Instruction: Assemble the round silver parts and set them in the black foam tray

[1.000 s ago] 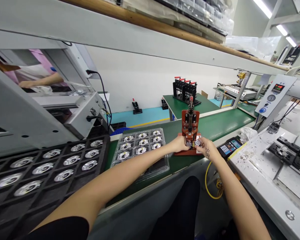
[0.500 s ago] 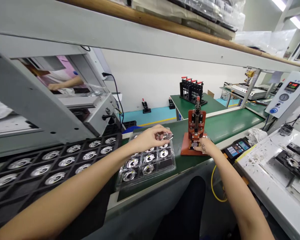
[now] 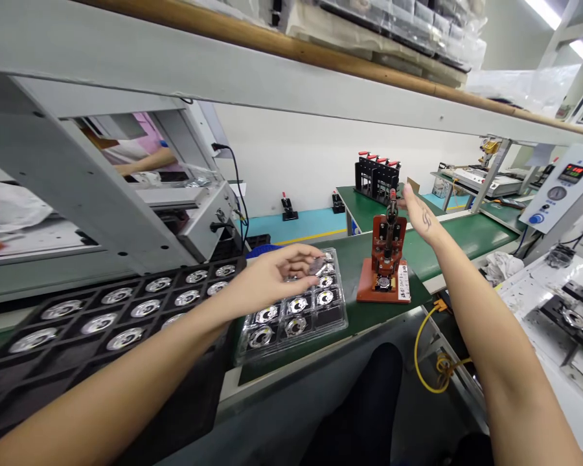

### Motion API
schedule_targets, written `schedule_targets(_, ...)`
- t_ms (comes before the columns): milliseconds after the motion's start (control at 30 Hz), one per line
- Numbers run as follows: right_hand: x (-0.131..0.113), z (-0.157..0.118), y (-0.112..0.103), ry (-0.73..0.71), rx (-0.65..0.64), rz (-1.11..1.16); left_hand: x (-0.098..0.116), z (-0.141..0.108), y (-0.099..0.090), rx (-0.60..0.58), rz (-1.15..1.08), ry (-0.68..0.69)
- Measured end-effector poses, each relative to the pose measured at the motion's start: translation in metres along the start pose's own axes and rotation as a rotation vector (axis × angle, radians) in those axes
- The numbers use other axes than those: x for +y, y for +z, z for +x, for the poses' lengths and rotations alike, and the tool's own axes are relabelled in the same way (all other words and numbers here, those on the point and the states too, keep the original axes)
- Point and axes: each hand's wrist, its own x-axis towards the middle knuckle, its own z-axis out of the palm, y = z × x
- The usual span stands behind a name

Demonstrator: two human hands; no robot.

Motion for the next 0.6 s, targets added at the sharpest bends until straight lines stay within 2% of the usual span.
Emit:
schedule_targets(33,-0.018,0.005,0.004,-0.041,0.012,0.11,0.003,0.002,0.007,-0.018,0.005,0.024)
schedule_targets(100,-0.049,-0.003,0.011,-0.151,0.073,0.201,0.008,0.003,0.017,-0.027,0.043,0.06)
schedule_targets(200,-0.07,-0.051,0.018,-0.276,0.177,0.067,0.007,-0.004,0.021,0.016,0.156,0.094)
schedule_targets(333,-0.05,-0.114,0.029,-0.385,0.23,-0.019,0.008,-0.012,0.023,0.063,0.276,0.16)
schedule_targets(467,-0.028,-0.13,0.038,-0.444,0.192,-0.026,0.017,-0.014,0.038,0.033,0.305,0.256)
schedule_targets(600,-0.032,-0.145,0.038,-0.447,0.156,-0.124,0.025,-0.018,0.057,-0.012,0.338,0.362)
